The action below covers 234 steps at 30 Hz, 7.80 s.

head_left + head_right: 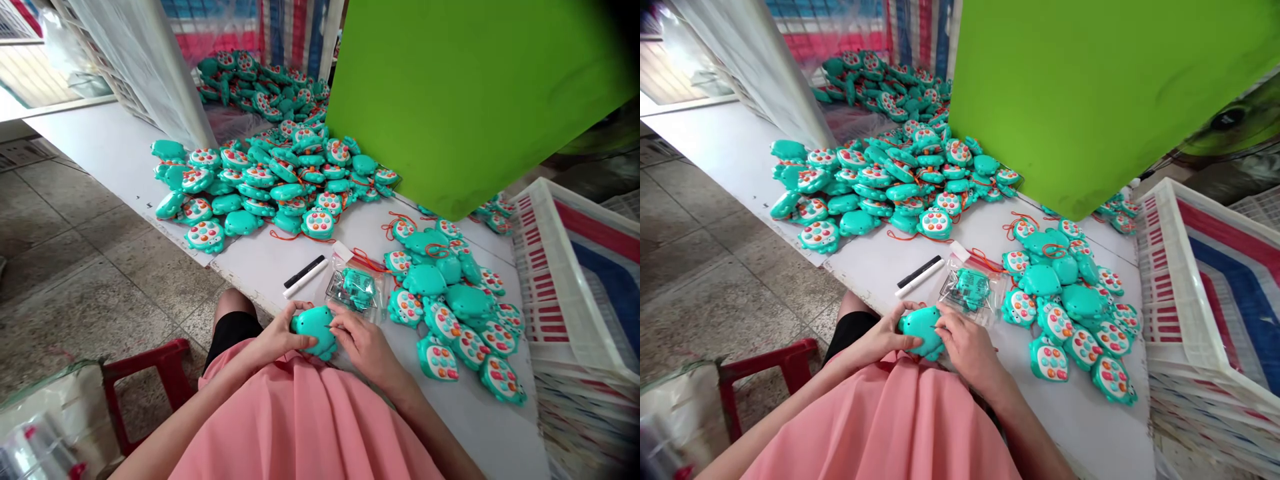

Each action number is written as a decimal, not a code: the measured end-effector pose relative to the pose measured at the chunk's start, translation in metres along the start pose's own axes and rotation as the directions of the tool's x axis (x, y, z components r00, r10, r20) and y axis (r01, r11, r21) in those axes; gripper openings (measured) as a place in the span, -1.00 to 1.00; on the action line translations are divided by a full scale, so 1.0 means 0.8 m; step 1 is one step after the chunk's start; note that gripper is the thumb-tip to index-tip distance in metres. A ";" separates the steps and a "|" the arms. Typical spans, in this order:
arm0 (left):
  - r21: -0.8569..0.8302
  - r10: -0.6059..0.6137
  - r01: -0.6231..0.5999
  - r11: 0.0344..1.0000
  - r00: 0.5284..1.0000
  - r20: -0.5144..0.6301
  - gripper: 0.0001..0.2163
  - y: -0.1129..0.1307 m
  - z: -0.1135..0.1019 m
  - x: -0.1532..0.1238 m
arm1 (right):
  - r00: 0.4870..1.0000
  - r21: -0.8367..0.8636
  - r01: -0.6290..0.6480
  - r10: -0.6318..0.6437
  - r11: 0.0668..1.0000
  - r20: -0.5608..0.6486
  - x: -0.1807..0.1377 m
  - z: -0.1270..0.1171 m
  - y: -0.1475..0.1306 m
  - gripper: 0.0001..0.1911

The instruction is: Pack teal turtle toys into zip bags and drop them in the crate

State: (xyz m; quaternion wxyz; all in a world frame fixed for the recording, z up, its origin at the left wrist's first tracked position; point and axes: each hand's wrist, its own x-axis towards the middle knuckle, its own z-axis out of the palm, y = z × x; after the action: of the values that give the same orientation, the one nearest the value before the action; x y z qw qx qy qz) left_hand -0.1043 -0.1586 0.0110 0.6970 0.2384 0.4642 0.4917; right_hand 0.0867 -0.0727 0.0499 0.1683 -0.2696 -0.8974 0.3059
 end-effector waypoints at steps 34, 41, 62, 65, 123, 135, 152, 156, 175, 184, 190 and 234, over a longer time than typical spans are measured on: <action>0.009 -0.039 0.038 0.999 0.997 0.067 -0.42 -0.003 -0.001 0.012 | 0.977 -0.239 -0.008 -0.044 0.971 -0.211 0.001 0.042 0.008 -0.88; 0.036 -0.046 0.044 0.998 0.998 0.048 -0.43 -0.003 -0.002 0.013 | 0.985 -0.214 0.022 -0.058 0.977 -0.164 -0.001 0.040 0.009 -0.89; 0.059 -0.043 0.039 0.997 0.996 0.073 -0.40 -0.006 -0.004 0.013 | 0.969 -0.211 -0.011 -0.041 0.977 -0.242 0.008 0.041 0.007 -0.88; 0.062 -0.042 0.038 0.997 0.996 0.077 -0.40 -0.004 -0.004 0.012 | 0.979 -0.215 0.050 -0.090 0.975 -0.184 0.006 0.038 0.007 -0.90; 0.412 0.536 -0.394 0.821 0.781 -0.321 -0.60 0.053 0.031 0.019 | 0.912 0.815 -0.347 0.369 0.463 0.179 0.004 0.031 -0.016 -0.53; 0.523 0.658 -0.599 0.606 0.747 0.094 -0.46 0.051 0.032 0.016 | 0.868 0.980 -0.195 0.470 0.027 0.160 0.055 0.011 0.002 -0.51; 0.320 0.513 -0.479 0.818 0.858 -0.025 -0.36 0.059 0.035 0.039 | 0.937 0.809 -0.166 0.347 0.563 -0.049 0.069 0.002 -0.001 -0.58; 0.261 0.498 -0.473 0.842 0.867 -0.036 -0.39 0.053 0.031 0.043 | 0.928 0.503 -0.105 0.266 0.858 -0.262 0.082 -0.029 0.035 -0.58; 0.316 0.440 -0.361 0.878 0.867 -0.234 -0.63 0.040 0.000 0.050 | 0.995 -0.413 -0.051 0.011 0.909 -0.099 0.254 -0.031 0.101 -0.01; 0.209 0.414 -0.361 0.909 0.844 -0.342 -0.52 0.044 -0.015 0.052 | 0.989 -0.230 -0.044 0.010 0.972 -0.148 0.257 -0.008 0.086 0.03; -0.093 0.422 -0.464 0.881 0.860 -0.286 -0.43 0.062 0.011 0.061 | 0.972 -0.029 0.132 -0.135 0.991 -0.193 0.164 -0.004 0.029 0.06; 0.136 0.428 -0.406 0.904 0.850 -0.307 -0.65 0.041 0.000 0.056 | 0.954 -0.118 -0.197 0.163 0.973 -0.251 0.257 -0.011 0.131 -0.86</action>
State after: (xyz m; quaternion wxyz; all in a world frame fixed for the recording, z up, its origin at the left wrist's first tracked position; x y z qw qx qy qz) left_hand -0.1162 -0.1050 0.0185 0.4778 0.2705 0.5274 0.6484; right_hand -0.0335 0.1220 0.0176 0.2271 -0.3966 -0.8616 0.2210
